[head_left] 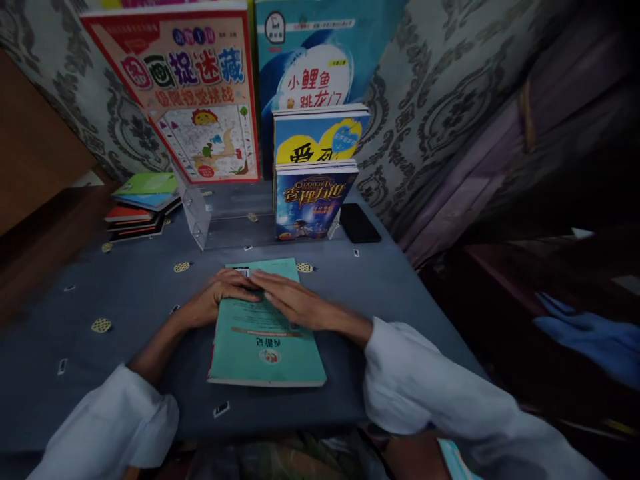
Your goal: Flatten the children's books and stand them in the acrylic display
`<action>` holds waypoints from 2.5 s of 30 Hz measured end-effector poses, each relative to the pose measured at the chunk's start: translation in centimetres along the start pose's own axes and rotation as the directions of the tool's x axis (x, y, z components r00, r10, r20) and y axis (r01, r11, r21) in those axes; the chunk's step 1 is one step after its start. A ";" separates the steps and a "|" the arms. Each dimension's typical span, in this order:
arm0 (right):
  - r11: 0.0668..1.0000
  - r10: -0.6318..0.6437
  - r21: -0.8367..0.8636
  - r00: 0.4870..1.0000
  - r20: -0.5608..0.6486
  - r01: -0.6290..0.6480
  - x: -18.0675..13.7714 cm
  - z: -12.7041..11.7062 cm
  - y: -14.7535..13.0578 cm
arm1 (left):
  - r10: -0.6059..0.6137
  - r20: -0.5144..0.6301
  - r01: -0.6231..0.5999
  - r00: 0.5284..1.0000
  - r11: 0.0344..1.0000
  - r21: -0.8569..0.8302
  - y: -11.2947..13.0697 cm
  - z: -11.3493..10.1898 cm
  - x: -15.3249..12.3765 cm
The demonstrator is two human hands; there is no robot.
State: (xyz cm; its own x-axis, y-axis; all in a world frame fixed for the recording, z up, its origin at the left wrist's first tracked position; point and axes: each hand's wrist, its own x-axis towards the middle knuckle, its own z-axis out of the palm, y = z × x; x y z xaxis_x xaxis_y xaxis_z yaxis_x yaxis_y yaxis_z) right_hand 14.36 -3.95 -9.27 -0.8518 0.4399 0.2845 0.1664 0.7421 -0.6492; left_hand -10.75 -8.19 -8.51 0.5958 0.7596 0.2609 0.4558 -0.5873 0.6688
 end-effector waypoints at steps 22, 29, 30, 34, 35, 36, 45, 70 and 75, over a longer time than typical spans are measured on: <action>0.928 0.184 -0.317 0.981 -0.065 -0.196 -1.4 1.8 1.3 | -0.037 0.037 0.035 0.999 0.998 0.044 -0.5 0.1 -0.2; 0.956 0.093 -0.287 0.992 0.087 -0.064 -4.5 2.8 -2.8 | -0.004 0.048 0.000 0.999 0.997 0.079 -0.6 0.2 -0.3; 0.959 0.085 -0.280 0.990 0.111 -0.051 -5.0 2.8 -3.4 | 0.006 0.048 -0.010 0.999 0.996 0.088 -0.7 0.2 -0.4; 0.976 0.067 -0.218 0.973 0.221 -0.017 -7.1 2.1 -5.4 | 0.029 0.048 -0.035 0.998 0.992 0.123 -0.8 0.4 -0.5; 0.981 0.055 -0.194 0.969 0.241 -0.007 -7.7 1.8 -5.8 | 0.033 0.047 -0.039 0.998 0.992 0.124 -0.8 0.4 -0.5; 0.985 0.042 -0.171 0.967 0.252 0.001 -8.2 1.5 -6.1 | 0.036 0.044 -0.041 0.998 0.992 0.121 -0.8 0.4 -0.5; 0.998 -0.051 -0.044 0.999 -0.014 0.050 -10.5 0.0 -4.2 | -0.080 -0.050 0.077 0.996 0.995 -0.062 -0.1 0.2 -0.1; 0.531 0.491 0.751 0.865 0.105 -0.392 -2.4 0.9 -2.5 | -0.805 -0.472 0.046 0.360 0.521 -0.852 4.4 -0.1 0.1; 0.373 0.513 0.842 0.843 0.163 -0.390 -2.8 1.8 -2.4 | -0.833 -0.416 0.291 0.366 0.527 -0.799 0.8 1.1 -1.2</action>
State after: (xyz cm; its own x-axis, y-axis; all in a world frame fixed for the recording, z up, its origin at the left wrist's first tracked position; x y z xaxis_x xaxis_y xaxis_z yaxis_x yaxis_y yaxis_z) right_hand 15.48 -7.92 -9.75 -0.7135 0.6690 -0.2081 -0.0243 -0.3205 -0.9470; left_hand -10.41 -9.91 -9.01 -0.4365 0.8831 -0.1722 -0.1149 0.1351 0.9841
